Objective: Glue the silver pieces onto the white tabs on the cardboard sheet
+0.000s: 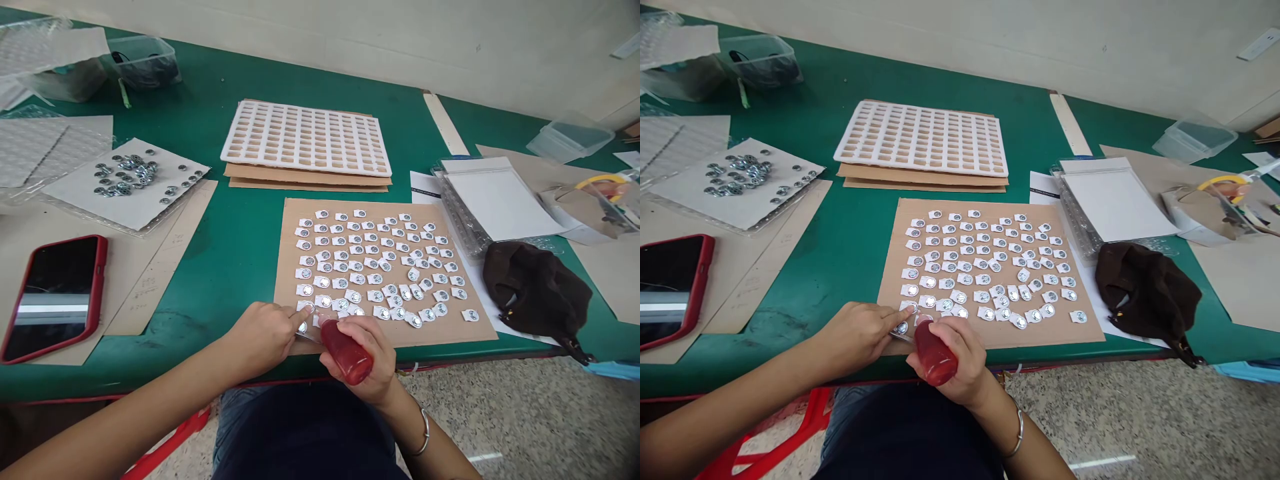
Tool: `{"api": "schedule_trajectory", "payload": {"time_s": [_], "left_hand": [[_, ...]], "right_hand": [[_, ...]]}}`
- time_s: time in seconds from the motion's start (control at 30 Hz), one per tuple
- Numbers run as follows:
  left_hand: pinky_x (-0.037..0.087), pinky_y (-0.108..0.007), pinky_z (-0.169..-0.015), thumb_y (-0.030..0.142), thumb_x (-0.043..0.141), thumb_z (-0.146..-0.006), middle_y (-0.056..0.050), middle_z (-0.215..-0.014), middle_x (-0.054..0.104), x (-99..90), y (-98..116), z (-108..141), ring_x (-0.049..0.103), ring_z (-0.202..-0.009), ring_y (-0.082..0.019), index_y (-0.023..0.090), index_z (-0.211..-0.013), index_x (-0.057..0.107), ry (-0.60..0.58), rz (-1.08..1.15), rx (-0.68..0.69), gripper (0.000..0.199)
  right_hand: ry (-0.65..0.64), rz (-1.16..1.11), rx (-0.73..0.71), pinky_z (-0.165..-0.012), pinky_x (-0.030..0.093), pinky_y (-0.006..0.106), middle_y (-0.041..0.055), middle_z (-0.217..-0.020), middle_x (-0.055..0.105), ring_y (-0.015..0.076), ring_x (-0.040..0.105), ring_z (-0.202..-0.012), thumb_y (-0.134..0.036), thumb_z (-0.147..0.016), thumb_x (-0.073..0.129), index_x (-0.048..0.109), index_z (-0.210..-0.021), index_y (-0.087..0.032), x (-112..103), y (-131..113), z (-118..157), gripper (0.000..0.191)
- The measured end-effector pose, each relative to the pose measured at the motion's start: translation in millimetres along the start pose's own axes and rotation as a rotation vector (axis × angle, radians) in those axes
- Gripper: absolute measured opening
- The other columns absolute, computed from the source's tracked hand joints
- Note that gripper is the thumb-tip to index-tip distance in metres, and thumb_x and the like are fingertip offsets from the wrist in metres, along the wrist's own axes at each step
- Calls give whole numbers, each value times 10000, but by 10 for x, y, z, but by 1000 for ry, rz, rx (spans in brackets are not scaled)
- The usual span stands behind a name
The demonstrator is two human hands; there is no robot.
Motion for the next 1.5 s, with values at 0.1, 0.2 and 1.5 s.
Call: {"api": "schedule_trajectory", "payload": {"time_s": [0.1, 0.2, 1.5], "left_hand": [[451, -298, -517, 222, 428, -891, -50, -805, 692, -2, -1, 2, 657, -676, -216, 147, -1165, 555, 5, 3, -1, 311], [445, -295, -515, 234, 426, -895, -50, -801, 693, 6, -6, 9, 656, -669, -215, 153, -1158, 558, 4, 0, -5, 305], [435, -227, -558, 497, 577, -797, -18, -846, 709, 200, -115, 425, 599, -618, -141, 220, -1076, 627, 233, 388, -443, 397]], "right_hand": [[0, -1, -5, -632, 582, 358, 104, -897, 616, 214, 615, -804, -250, -683, 734, 543, -1103, -144, -2, -5, -1, 473], [0, 6, -10, -633, 584, 355, 105, -892, 618, 214, 620, -800, -256, -676, 738, 547, -1090, -139, -2, -10, -3, 470], [636, -453, 393, -439, 471, 271, 64, -915, 450, 170, 527, -712, -378, -777, 496, 538, -983, -212, -426, 399, 56, 268]]}}
Point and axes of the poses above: each hand's wrist, its own z-axis away from the middle knuckle, its own x-axis out of the palm, y = z × x, the point moved 3 cm from there along -z, towards the middle knuckle
